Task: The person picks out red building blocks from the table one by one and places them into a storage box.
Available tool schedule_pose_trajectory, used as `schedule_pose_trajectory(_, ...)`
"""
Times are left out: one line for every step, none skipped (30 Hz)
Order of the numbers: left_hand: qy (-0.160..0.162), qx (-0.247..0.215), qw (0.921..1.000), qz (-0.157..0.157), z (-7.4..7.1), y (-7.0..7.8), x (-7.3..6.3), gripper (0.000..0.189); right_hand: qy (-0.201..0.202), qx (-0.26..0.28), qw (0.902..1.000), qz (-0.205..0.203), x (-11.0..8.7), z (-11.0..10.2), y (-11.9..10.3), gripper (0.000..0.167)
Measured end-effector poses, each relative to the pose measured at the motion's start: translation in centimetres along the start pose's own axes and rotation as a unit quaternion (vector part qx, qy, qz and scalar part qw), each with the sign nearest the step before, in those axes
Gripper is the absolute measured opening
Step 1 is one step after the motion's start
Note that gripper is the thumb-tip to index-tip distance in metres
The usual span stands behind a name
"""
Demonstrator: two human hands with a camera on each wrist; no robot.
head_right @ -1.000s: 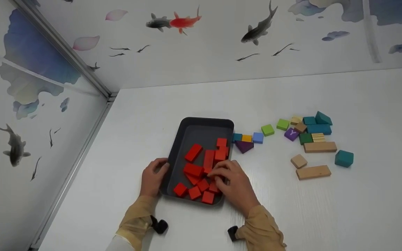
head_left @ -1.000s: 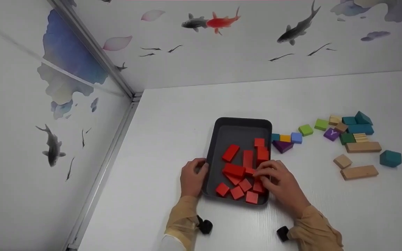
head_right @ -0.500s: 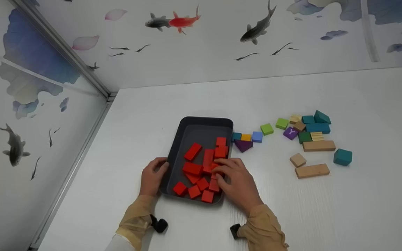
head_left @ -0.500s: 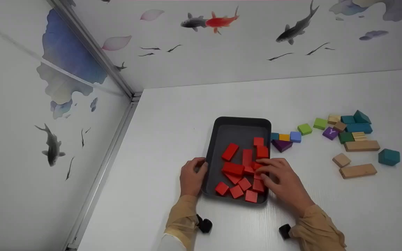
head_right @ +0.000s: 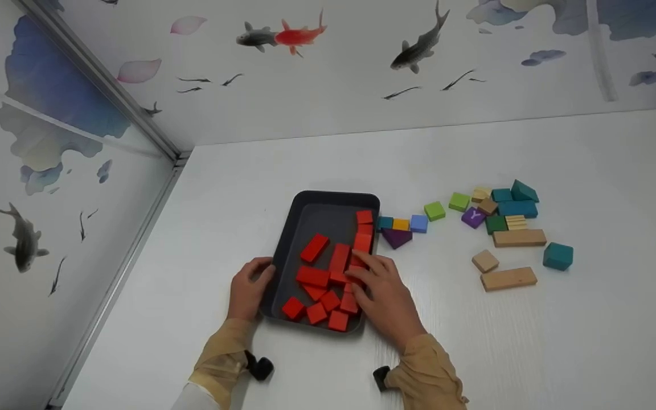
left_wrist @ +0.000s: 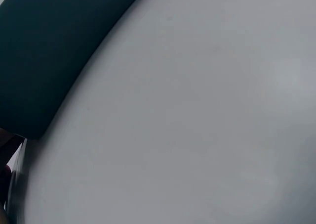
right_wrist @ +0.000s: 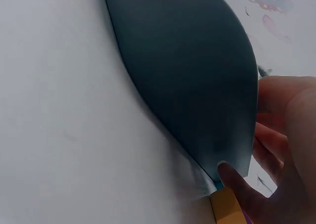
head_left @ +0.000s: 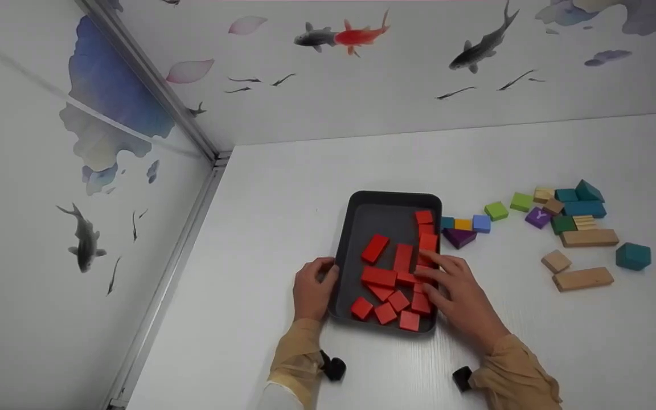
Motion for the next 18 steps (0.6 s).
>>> schedule_pose_trajectory(0.000, 0.001, 1.0000, -0.002, -0.03, -0.08, -0.02, 0.021, -0.001, 0.002, 1.0000, -0.001, 0.02, 0.07, 0.02, 0.032)
schedule_pose_trajectory(0.000, 0.002, 1.0000, -0.002, -0.05, -0.13, -0.06, 0.021, -0.001, 0.004, 1.0000, -0.003, 0.05, 0.12, 0.01, 0.032)
schedule_pose_trajectory(0.001, 0.003, 1.0000, -0.004, -0.09, -0.17, -0.08, 0.022, -0.001, 0.006, 1.0000, -0.003, 0.08, 0.17, 0.02, 0.031)
schedule_pose_trajectory(0.001, 0.005, 1.0000, -0.004, -0.13, -0.21, -0.11, 0.022, -0.001, 0.009, 1.0000, -0.004, 0.10, 0.22, 0.04, 0.031)
schedule_pose_trajectory(0.001, 0.005, 1.0000, -0.005, -0.15, -0.25, -0.15, 0.022, -0.001, 0.010, 0.9999, -0.003, 0.13, 0.26, 0.07, 0.030)
schedule_pose_trajectory(0.001, 0.005, 1.0000, -0.006, -0.18, -0.29, -0.19, 0.022, -0.001, 0.012, 0.9999, -0.004, 0.16, 0.30, 0.09, 0.030)
schedule_pose_trajectory(0.003, 0.004, 1.0000, -0.005, -0.21, -0.30, -0.22, 0.022, -0.003, 0.013, 0.9999, -0.006, 0.18, 0.35, 0.08, 0.029)
schedule_pose_trajectory(0.004, 0.002, 1.0000, -0.004, -0.24, -0.31, -0.27, 0.022, -0.003, 0.015, 0.9999, -0.008, 0.22, 0.38, 0.03, 0.029)
schedule_pose_trajectory(0.005, 0.000, 1.0000, -0.004, -0.25, -0.32, -0.30, 0.021, -0.003, 0.016, 0.9998, -0.007, 0.23, 0.40, 0.08, 0.029)
schedule_pose_trajectory(0.005, -0.001, 1.0000, -0.003, -0.25, -0.33, -0.33, 0.021, -0.003, 0.016, 0.9999, -0.005, 0.24, 0.42, 0.12, 0.029)
schedule_pose_trajectory(0.005, -0.004, 1.0000, -0.002, -0.23, -0.35, -0.37, 0.021, -0.003, 0.017, 0.9998, -0.005, 0.24, 0.44, 0.13, 0.029)
schedule_pose_trajectory(0.005, -0.005, 1.0000, -0.001, -0.21, -0.36, -0.39, 0.021, -0.003, 0.016, 0.9999, -0.006, 0.23, 0.45, 0.11, 0.029)
schedule_pose_trajectory(0.005, -0.005, 1.0000, -0.001, -0.19, -0.37, -0.40, 0.021, -0.003, 0.015, 0.9999, -0.005, 0.22, 0.47, 0.12, 0.030)
schedule_pose_trajectory(0.004, -0.005, 1.0000, -0.002, -0.16, -0.41, -0.42, 0.021, -0.004, 0.016, 0.9999, -0.005, 0.20, 0.49, 0.14, 0.031)
schedule_pose_trajectory(0.003, -0.005, 1.0000, -0.002, -0.10, -0.45, -0.43, 0.021, -0.004, 0.019, 0.9998, -0.004, 0.14, 0.46, 0.17, 0.032)
schedule_pose_trajectory(0.002, -0.006, 1.0000, -0.003, -0.04, -0.50, -0.42, 0.021, -0.004, 0.024, 0.9997, -0.003, 0.06, 0.42, 0.21, 0.033)
schedule_pose_trajectory(0.001, -0.007, 1.0000, -0.003, 0.02, -0.55, -0.44, 0.021, -0.004, 0.035, 0.9994, 0.000, -0.03, 0.32, 0.27, 0.035)
schedule_pose_trajectory(0.002, -0.008, 1.0000, -0.002, 0.06, -0.56, -0.44, 0.021, -0.002, 0.045, 0.9990, 0.006, -0.15, 0.17, 0.40, 0.037)
Point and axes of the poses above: each hand's wrist, its own x-axis towards the middle knuckle, its own z-axis out of the palm, y = z × x, the point moved 9 cm from there along x, towards the middle knuckle, and after that the axes turned 13 degrees about -y, right-handed, at the moved point
